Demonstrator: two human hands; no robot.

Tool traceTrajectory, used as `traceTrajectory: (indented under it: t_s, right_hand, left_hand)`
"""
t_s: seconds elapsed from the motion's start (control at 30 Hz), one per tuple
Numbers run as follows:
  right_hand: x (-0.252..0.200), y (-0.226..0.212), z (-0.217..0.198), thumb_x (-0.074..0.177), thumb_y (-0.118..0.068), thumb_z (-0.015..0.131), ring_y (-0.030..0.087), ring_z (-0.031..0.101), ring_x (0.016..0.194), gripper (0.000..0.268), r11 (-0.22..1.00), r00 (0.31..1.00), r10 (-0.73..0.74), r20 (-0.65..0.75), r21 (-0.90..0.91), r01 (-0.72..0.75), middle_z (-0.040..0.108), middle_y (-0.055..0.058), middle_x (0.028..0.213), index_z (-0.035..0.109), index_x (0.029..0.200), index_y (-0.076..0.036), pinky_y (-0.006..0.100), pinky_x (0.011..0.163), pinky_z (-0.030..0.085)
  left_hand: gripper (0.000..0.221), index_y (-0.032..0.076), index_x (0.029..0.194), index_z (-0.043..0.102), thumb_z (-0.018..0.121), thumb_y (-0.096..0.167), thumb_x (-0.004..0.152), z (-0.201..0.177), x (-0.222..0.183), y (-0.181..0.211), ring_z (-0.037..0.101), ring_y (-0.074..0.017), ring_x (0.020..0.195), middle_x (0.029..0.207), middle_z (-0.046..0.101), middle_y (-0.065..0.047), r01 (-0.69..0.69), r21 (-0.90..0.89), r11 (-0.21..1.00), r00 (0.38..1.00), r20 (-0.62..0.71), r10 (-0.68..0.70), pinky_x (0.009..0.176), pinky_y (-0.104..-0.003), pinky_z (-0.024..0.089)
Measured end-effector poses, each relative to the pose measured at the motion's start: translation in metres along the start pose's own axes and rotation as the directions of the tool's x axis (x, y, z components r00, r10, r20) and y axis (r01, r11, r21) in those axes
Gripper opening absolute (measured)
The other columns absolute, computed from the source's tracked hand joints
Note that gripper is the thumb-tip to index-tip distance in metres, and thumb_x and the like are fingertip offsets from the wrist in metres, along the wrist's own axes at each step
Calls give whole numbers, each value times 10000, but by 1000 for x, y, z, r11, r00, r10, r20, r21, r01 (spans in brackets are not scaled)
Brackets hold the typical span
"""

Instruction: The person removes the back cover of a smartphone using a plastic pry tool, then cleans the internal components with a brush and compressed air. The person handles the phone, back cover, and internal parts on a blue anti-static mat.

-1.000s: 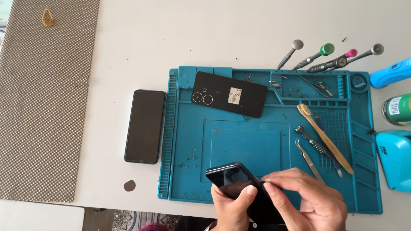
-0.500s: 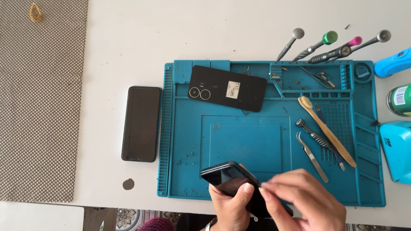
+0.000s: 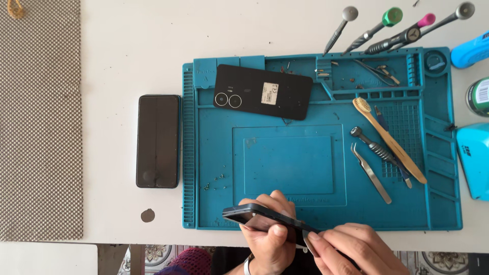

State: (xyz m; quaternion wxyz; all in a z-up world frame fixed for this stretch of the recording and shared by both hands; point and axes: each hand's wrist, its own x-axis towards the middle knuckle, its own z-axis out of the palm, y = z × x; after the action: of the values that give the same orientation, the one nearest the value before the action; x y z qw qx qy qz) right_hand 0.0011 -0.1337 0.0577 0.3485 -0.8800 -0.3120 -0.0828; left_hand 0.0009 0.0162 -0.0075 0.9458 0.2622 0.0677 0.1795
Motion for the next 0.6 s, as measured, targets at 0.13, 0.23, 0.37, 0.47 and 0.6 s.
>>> traceTrajectory:
  t_s: [0.13, 0.23, 0.37, 0.47, 0.6]
  right_hand:
    - [-3, -1, -2, 794, -115, 816, 189, 681, 963, 372, 999, 1000, 27, 4, -36, -27, 634, 57, 1058, 688, 1141, -81, 339, 833, 566]
    - [-3, 2, -4, 791, -114, 827, 196, 691, 968, 370, 999, 999, 40, 2, -24, -40, 641, 55, 1054, 688, 1132, -74, 347, 838, 569]
    - [1, 1, -1, 760, -69, 848, 201, 717, 908, 342, 997, 993, 73, -92, -25, -76, 675, 47, 986, 703, 1070, -72, 342, 786, 584]
    - [6, -5, -4, 724, -69, 848, 197, 730, 892, 361, 989, 986, 148, -81, 34, -146, 689, 45, 967, 711, 1057, -90, 352, 789, 588]
    - [12, -8, -2, 725, -68, 854, 193, 740, 894, 361, 983, 980, 173, -98, 75, -166, 693, 41, 965, 713, 1056, -99, 352, 793, 591]
  left_hand:
    - [367, 81, 1020, 521, 857, 172, 903, -3, -1, 0, 512, -216, 745, 855, 591, -101, -49, 19, 999, 999, -19, 50, 613, -341, 418]
    - [367, 97, 1019, 507, 847, 188, 915, -4, -3, -3, 516, -219, 764, 865, 590, -99, -95, 57, 994, 995, -4, 95, 627, -345, 422]
    - [363, 107, 997, 497, 842, 194, 929, -9, -6, -5, 521, -219, 790, 879, 589, -87, -107, 85, 991, 994, 26, 105, 646, -353, 428]
    - [363, 97, 990, 503, 849, 181, 919, -12, -8, -7, 527, -212, 777, 866, 603, -89, -118, 117, 986, 992, 62, 111, 622, -345, 435]
    - [367, 101, 987, 519, 870, 169, 906, -14, -10, -7, 539, -207, 778, 862, 616, -87, -99, 141, 985, 992, 89, 87, 616, -339, 441]
